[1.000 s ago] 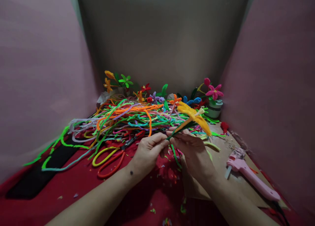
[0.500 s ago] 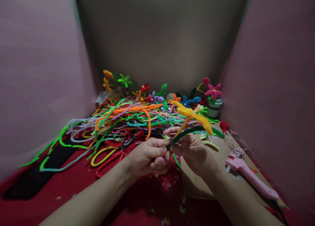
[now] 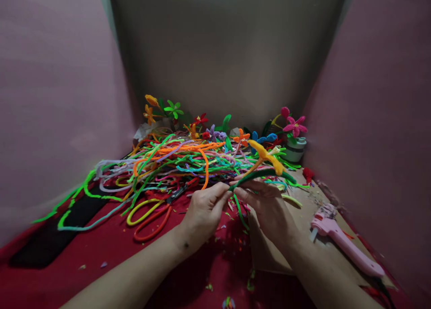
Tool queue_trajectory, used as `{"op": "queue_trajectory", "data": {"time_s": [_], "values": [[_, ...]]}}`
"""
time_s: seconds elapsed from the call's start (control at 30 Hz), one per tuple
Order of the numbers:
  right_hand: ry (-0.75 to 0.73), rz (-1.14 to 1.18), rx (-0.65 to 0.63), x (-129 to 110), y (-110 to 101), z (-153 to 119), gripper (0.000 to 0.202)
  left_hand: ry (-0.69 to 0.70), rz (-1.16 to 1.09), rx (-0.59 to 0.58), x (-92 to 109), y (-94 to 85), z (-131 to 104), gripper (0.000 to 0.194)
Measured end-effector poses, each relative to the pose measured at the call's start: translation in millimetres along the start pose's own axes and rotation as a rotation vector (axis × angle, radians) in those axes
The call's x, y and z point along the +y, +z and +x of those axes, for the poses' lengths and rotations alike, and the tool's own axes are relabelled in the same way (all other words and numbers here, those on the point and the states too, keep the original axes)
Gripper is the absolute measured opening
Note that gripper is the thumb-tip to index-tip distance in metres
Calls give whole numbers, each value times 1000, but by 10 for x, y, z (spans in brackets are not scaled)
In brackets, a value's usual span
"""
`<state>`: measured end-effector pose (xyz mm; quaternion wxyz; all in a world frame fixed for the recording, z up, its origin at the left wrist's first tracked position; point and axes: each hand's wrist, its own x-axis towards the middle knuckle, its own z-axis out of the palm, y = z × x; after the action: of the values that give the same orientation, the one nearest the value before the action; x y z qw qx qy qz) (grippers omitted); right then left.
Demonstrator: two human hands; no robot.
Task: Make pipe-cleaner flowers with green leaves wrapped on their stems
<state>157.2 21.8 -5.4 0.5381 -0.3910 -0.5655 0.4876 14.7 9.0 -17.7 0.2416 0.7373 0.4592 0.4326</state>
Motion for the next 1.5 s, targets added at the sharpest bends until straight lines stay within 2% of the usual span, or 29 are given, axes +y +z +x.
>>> {"op": "queue_trajectory", "data": {"time_s": [0.13, 0.3, 0.43, 0.57, 0.63, 0.7, 0.77, 0.83, 0.93, 0.97, 1.03, 1.17, 1.3, 1.43, 1.5], "values": [[-38, -90, -15, -14, -31, -5, 11, -197, -220, -15, 55, -16, 31, 25], [-66, -188, -52, -20, -56, -37, 14, -323, -405, 6, 83, 6, 45, 23], [-3, -25, -39, 17, -49, -39, 7, -362, -613, -29, 77, 22, 45, 25], [79, 297, -122, 72, -43, -14, 11, -433, -970, -179, 46, 5, 54, 22], [117, 371, -180, 82, -37, -3, 15, -486, -1138, -330, 25, -18, 66, 20], [126, 393, -175, 83, -24, 2, 14, -530, -1233, -487, 15, -39, 77, 17], [117, 424, -112, 82, -6, 5, 14, -528, -1157, -523, 21, -44, 76, 18], [109, 457, -27, 88, 13, 4, 13, -415, -857, -383, 37, -30, 55, 20], [51, 401, 29, 110, 24, -8, 10, -123, -299, -85, 51, 5, 6, 15], [20, 352, 35, 118, 24, -14, 11, -60, -189, -30, 51, 13, -5, 14], [-27, 235, 28, 127, 20, -26, 11, -66, -155, -17, 48, 14, -5, 19], [-17, 114, -55, 106, 18, -28, 14, -295, -484, -137, 39, -16, 58, 26], [40, 279, -152, 87, 2, -4, 17, -423, -852, -225, -9, -23, 92, 20], [134, 408, -219, 102, -40, 21, 14, -473, -1181, -488, -66, -32, 76, 17], [135, 430, -248, 109, -51, 26, 13, -451, -1229, -584, -66, -49, 73, 16]]}}
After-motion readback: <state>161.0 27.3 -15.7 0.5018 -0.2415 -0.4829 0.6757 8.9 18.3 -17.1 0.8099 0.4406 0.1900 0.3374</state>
